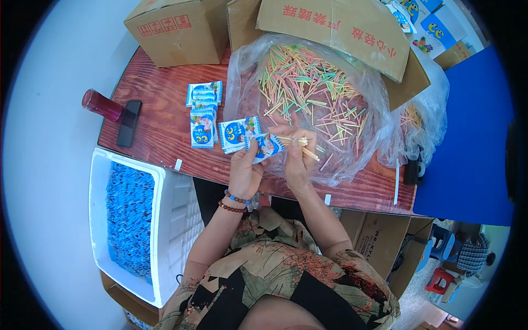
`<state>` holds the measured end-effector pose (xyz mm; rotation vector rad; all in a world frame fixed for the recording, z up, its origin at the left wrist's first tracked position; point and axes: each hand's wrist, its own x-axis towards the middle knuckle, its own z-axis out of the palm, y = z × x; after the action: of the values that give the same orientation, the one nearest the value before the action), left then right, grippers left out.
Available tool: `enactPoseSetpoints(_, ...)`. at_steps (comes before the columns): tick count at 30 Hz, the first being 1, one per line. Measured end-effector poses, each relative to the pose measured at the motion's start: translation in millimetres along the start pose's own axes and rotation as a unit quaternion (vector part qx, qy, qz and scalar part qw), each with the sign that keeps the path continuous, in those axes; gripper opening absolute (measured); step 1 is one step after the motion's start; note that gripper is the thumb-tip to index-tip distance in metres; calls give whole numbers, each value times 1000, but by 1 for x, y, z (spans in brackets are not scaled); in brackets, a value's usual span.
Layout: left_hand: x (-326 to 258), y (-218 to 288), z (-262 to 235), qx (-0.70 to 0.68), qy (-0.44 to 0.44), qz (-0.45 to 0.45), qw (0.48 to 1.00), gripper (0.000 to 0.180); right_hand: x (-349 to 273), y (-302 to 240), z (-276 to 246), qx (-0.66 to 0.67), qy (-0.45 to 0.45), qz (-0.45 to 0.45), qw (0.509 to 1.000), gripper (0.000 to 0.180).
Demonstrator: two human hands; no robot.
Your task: Packing small wooden sticks into blue plastic packets.
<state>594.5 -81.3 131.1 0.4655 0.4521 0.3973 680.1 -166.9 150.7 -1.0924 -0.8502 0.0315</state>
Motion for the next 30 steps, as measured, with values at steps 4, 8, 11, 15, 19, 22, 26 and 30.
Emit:
enactPoseSetpoints(4,3,-5,-2,3,-14,19,1000,19,-1,-8,4,-45,4,63,997,14)
enactPoseSetpoints(8,6,-8,5,-44,-21,36,998,20,1,-11,7,21,10,118,993,28)
enactPoseSetpoints(11,12,-12,-3,-75,-29,37,996,21,2,-10,11,115,19,147,982,38)
enactPoseSetpoints(15,16,-16,-14,-122,-51,25,991,24,7,-13,19,215,27,183,959,47)
enactPoseSetpoints(19,16,-11,-17,-157,-80,-10,984,33,12,-8,29,182,11,177,967,56)
enactPoseSetpoints(22,16,-8,-23,-185,-99,-24,977,39,17,-12,39,189,8,158,969,53)
enactPoseSetpoints(26,14,-3,-24,-216,-91,-8,972,41,23,-14,48,190,-46,201,960,49)
enactPoseSetpoints(30,15,13,-30,-194,-108,36,974,38,32,-17,49,183,9,142,973,45)
